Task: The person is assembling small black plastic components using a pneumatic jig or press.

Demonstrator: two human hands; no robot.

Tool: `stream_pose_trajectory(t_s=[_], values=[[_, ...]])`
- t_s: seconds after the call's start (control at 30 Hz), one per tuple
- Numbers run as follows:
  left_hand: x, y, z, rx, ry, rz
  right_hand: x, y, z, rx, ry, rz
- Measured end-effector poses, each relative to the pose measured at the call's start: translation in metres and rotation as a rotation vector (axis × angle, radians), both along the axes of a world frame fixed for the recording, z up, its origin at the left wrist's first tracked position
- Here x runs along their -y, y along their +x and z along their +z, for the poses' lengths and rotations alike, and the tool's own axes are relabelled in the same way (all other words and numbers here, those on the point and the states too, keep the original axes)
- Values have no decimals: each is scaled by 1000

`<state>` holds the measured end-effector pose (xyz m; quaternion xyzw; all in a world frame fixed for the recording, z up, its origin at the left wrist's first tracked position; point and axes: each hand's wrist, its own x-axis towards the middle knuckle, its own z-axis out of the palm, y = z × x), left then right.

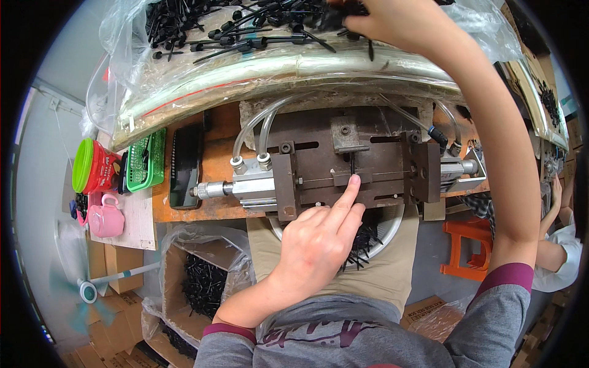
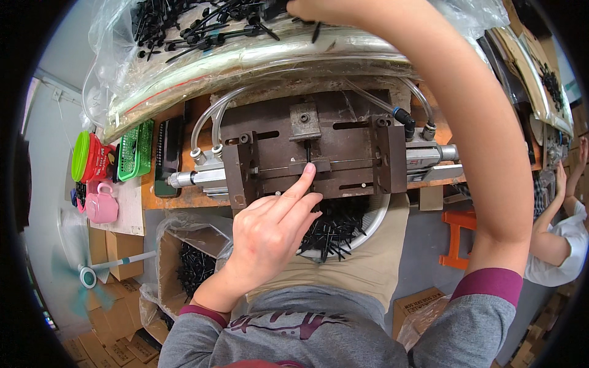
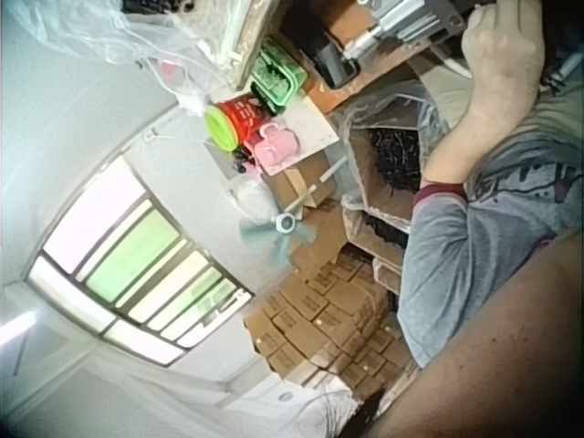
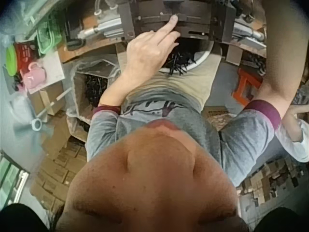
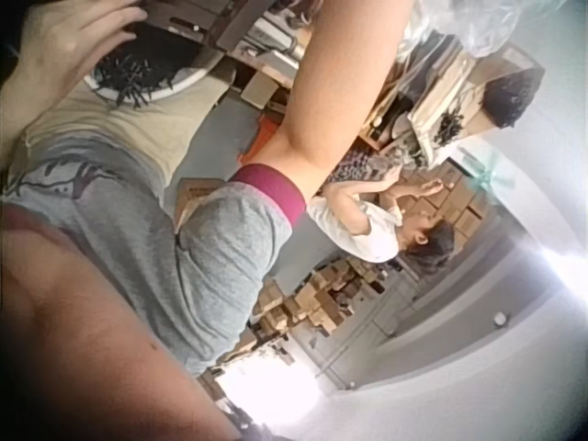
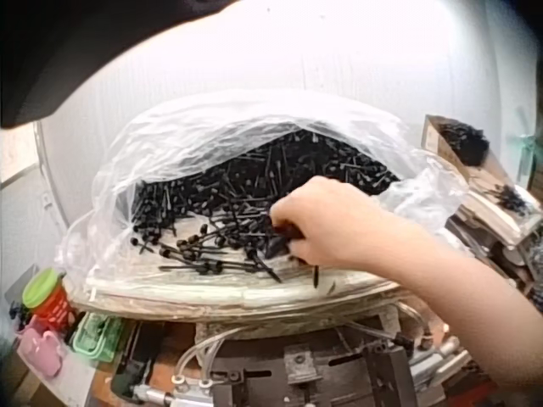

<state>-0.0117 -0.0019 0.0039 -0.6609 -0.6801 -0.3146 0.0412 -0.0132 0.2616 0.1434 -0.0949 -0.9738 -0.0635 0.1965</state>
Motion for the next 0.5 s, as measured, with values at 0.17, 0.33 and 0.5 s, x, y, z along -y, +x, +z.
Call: stream_pose_trajectory(t_s=[0.17, 0.33, 0.5], values=[[3, 1, -1, -49, -35, 32, -3, 28, 22, -203, -483, -24], [0, 1, -1, -55, -14, 14, -29, 51, 28, -504, -1048, -31], [0, 0, 3, -50, 7, -28, -79, 85, 12, -671, -1551, 164]])
